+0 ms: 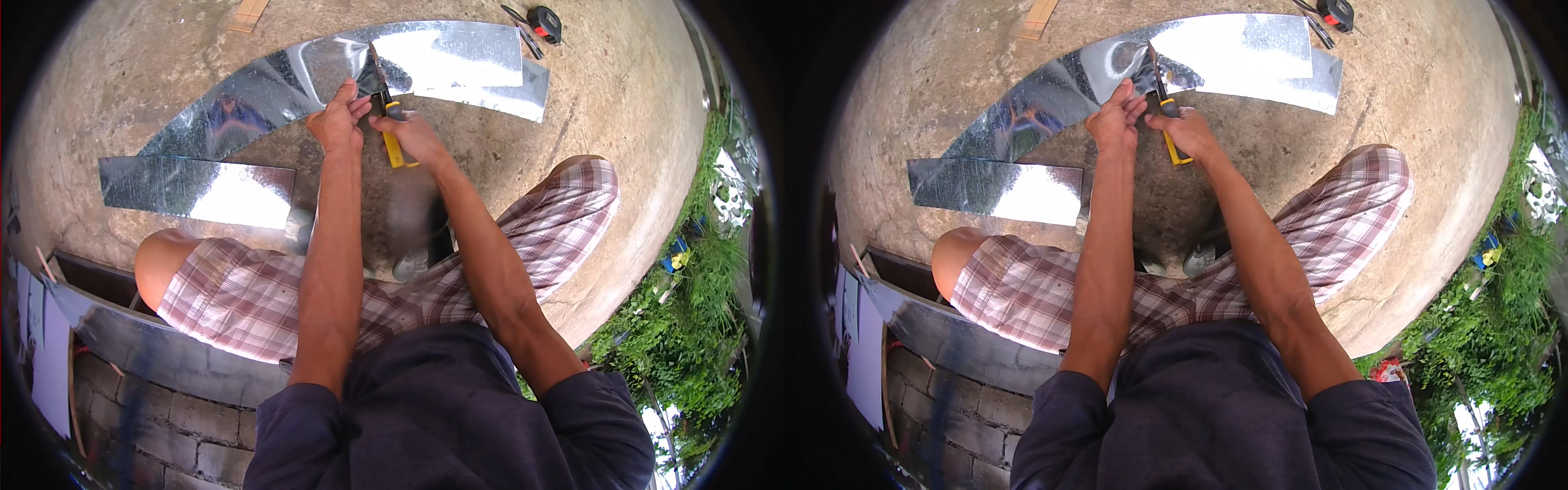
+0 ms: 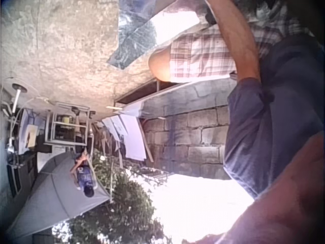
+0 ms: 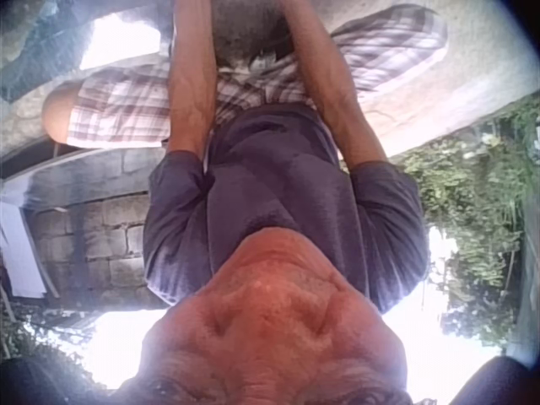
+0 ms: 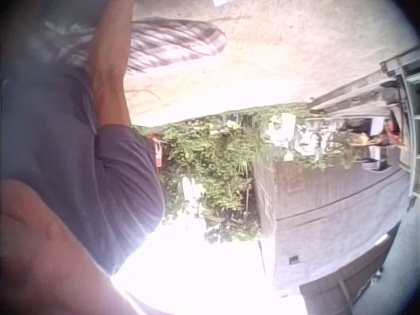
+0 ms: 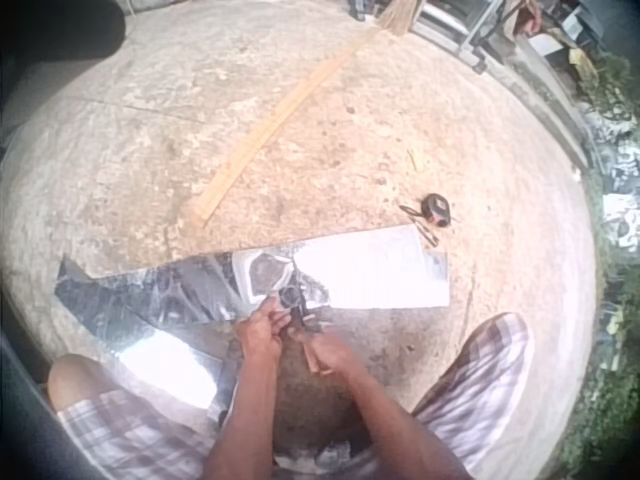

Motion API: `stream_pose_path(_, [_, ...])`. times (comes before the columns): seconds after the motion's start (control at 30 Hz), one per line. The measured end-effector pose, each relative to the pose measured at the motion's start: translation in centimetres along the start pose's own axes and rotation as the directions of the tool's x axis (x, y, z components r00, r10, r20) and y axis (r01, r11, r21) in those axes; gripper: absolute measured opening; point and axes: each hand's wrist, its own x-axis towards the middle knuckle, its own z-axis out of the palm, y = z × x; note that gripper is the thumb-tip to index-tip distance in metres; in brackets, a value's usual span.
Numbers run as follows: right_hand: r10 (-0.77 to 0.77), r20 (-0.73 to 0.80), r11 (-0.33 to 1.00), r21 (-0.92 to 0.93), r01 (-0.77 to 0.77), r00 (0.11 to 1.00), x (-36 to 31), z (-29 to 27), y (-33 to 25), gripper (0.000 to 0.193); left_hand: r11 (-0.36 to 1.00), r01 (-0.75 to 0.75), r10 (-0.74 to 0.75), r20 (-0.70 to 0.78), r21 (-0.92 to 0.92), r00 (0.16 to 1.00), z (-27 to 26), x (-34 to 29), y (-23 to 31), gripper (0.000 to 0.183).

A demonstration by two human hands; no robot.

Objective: Measuring and cutting pieces of metal sheet using a measuring tape, scribe, and metal snips.

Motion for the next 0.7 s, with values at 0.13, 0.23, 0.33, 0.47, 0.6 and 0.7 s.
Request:
stream_pose_path(0.13, [-0.034, -0.083, 0.987, -0.162, 0.021, 0.996, 0.2, 0.2, -0.1, 0.039, 1.0, 0.02, -0.02, 0.019, 0.009, 1.0, 0.0, 0.0, 0.0, 0.022])
stream_pose_path(0.23, [-0.026, -0.096, 0.988, -0.152, 0.012, 0.995, 0.2, 0.5, 0.1, 0.04, 1.0, 0.029, -0.029, 0.012, 0.002, 1.0, 0.0, 0.1, 0.0, 0.021])
stream_pose_path(0.33, [-0.09, -0.156, 0.979, -0.195, 0.059, 0.984, 0.2, 0.7, 0.3, 0.04, 1.0, 0.01, -0.01, -0.001, 0.006, 1.0, 0.1, 0.2, -0.1, 0.021])
stream_pose_path(0.47, [-0.129, -0.151, 0.967, -0.24, 0.091, 0.98, 0.3, 0.5, 0.4, 0.043, 0.999, -0.038, 0.038, -0.001, 0.016, 0.999, 0.1, 0.2, -0.1, 0.02])
stream_pose_path(0.6, [-0.089, -0.082, 0.976, -0.205, 0.071, 0.993, 0.7, 0.3, 0.5, 0.047, 0.999, -0.038, 0.038, 0.002, 0.012, 0.999, 0.1, -0.1, 0.0, 0.021])
stream_pose_path(0.7, [-0.077, -0.073, 0.984, -0.168, 0.064, 0.994, 1.2, 0.2, 0.5, 0.048, 0.999, -0.043, 0.043, 0.012, 0.005, 0.999, 0.1, -0.3, 0.0, 0.021])
